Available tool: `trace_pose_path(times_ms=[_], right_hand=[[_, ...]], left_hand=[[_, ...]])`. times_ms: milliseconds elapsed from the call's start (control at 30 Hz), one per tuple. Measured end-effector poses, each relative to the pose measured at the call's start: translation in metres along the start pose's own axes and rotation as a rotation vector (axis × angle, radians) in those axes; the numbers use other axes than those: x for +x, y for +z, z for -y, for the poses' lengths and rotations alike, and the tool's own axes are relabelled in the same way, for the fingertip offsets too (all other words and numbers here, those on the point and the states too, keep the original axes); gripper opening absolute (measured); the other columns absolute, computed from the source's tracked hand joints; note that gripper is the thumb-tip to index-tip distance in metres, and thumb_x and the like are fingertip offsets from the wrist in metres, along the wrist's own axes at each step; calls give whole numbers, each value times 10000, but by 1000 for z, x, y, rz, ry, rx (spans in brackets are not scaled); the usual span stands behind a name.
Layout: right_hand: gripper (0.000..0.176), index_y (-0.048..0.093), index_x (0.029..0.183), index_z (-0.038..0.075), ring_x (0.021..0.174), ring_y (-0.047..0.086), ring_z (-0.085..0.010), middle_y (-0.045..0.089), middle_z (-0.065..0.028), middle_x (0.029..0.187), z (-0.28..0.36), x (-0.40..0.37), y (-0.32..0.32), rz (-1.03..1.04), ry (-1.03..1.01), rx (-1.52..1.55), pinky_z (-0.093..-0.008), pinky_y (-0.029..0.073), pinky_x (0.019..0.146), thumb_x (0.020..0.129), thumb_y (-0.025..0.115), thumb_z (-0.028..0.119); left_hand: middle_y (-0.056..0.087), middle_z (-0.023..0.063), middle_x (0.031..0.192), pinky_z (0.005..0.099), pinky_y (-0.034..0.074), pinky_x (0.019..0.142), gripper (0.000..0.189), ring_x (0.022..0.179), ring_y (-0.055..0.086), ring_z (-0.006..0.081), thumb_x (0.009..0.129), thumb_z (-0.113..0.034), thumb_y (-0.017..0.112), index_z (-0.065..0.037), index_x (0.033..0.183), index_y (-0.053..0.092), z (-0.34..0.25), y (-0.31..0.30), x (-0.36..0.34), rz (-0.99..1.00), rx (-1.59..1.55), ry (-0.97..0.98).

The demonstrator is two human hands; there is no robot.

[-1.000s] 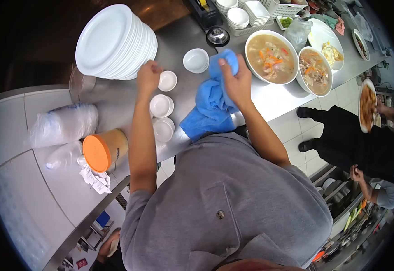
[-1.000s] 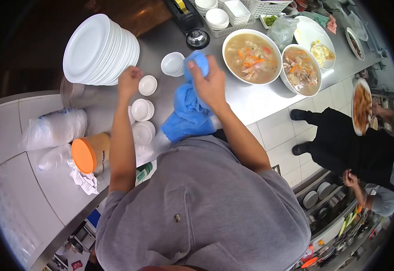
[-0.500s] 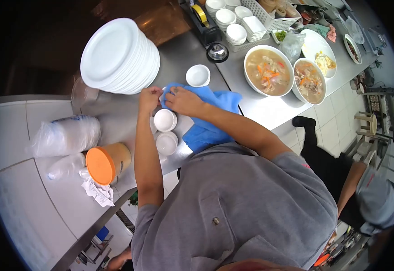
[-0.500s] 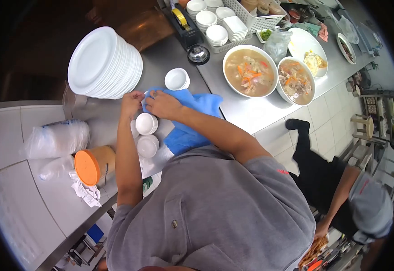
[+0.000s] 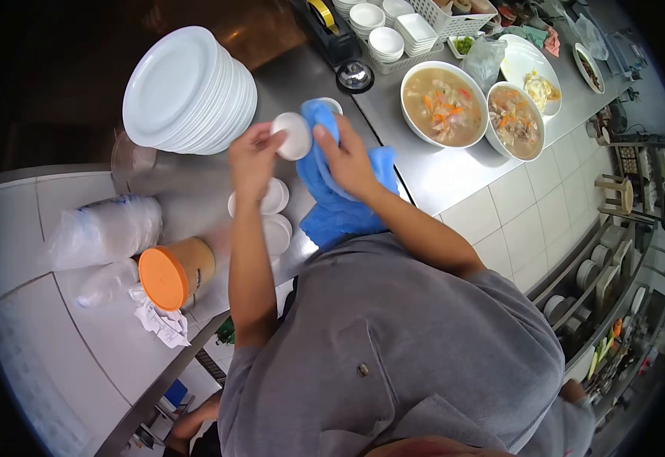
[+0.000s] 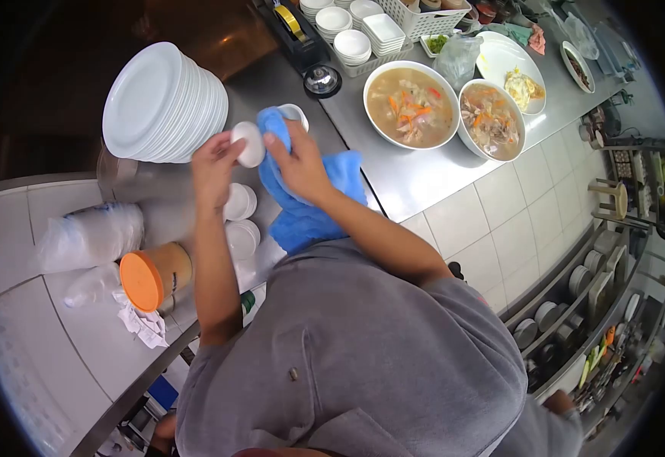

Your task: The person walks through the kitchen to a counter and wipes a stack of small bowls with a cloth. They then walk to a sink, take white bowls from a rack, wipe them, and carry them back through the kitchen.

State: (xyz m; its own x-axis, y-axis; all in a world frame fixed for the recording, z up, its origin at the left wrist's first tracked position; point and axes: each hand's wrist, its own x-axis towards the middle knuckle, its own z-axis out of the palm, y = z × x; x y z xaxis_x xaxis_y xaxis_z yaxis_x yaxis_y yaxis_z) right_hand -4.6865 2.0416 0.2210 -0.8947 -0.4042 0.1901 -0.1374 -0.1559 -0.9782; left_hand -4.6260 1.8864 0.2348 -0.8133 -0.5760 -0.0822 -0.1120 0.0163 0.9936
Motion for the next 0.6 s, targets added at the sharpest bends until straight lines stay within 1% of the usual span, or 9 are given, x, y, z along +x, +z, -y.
trace_pose_path(times_ms=[200, 300, 333, 367, 433, 467, 500, 567, 600], right_hand=[[361, 631, 1042, 8, 822, 594, -139, 671, -84, 874, 1, 20, -54, -51, 322, -100, -315, 481, 769, 977, 558, 355], [413, 647, 988, -11, 845, 615, -144, 676, -102, 873, 0, 19, -87, 61, 474, -4, -322, 490, 763, 948, 593, 397], [445, 620, 1054, -31, 846, 655, -247, 674, -157, 934, -5, 19, -90, 76, 487, -167, -372, 510, 768, 910, 630, 390], [445, 620, 1054, -31, 846, 655, -247, 674, -157, 934, -10, 16, -91, 70, 491, -163, -372, 510, 768, 910, 630, 390], [500, 555, 1172, -31, 928, 635, -373, 627, -215, 1074, -8, 10, -86, 211, 274, -988, -433, 504, 815, 870, 657, 354], [578, 481, 1270, -15, 1034, 569, -439, 548, -272, 1168, -13, 8, -84, 141, 88, -1044, -481, 477, 872, 829, 680, 302], [578, 481, 1270, -15, 1034, 569, -439, 548, -272, 1168, -14, 12, -78, 131, 94, -1041, -481, 477, 872, 829, 680, 302], [595, 474, 1281, -5, 1111, 535, -410, 522, -295, 1174, -14, 27, -62, 34, -317, -953, -483, 461, 893, 793, 701, 248], [671, 426, 1318, -9, 1087, 550, -428, 541, -317, 1138, -14, 32, -53, 120, -303, -850, -483, 470, 887, 742, 713, 184]], left_hand=[[672, 70, 710, 251, 461, 538, 191, 577, 589, 104, 834, -74, 701, 34, 991, 691, 2, 44, 20, -12, 144, -14], [679, 89, 757, 299, 489, 579, 207, 617, 612, 144, 836, -118, 711, 24, 986, 699, 18, 46, 38, -2, 278, -33], [679, 89, 757, 299, 489, 579, 207, 617, 612, 144, 836, -118, 711, 24, 986, 699, 26, 46, 41, -1, 282, -35], [676, 126, 874, 319, 494, 648, 260, 724, 626, 165, 859, -169, 693, 4, 1053, 686, 34, 47, 44, -13, 411, 36], [674, 164, 990, 339, 499, 716, 313, 832, 641, 185, 882, -220, 676, -17, 1120, 674, 35, 57, 45, -8, 538, 115], [628, 189, 1105, 353, 480, 806, 387, 961, 610, 208, 918, -279, 628, -25, 1209, 618, 37, 62, 41, -51, 489, 17], [581, 214, 1219, 366, 460, 895, 461, 1090, 579, 231, 954, -338, 579, -32, 1299, 563, 36, 64, 34, -94, 444, -84], [560, 177, 1249, 362, 485, 876, 483, 1094, 583, 245, 981, -354, 529, -47, 1352, 494, 38, 64, 25, -14, 175, -225], [538, 140, 1279, 358, 510, 857, 505, 1099, 587, 259, 1008, -371, 479, -63, 1404, 424, 39, 66, 26, 60, -101, -363]])
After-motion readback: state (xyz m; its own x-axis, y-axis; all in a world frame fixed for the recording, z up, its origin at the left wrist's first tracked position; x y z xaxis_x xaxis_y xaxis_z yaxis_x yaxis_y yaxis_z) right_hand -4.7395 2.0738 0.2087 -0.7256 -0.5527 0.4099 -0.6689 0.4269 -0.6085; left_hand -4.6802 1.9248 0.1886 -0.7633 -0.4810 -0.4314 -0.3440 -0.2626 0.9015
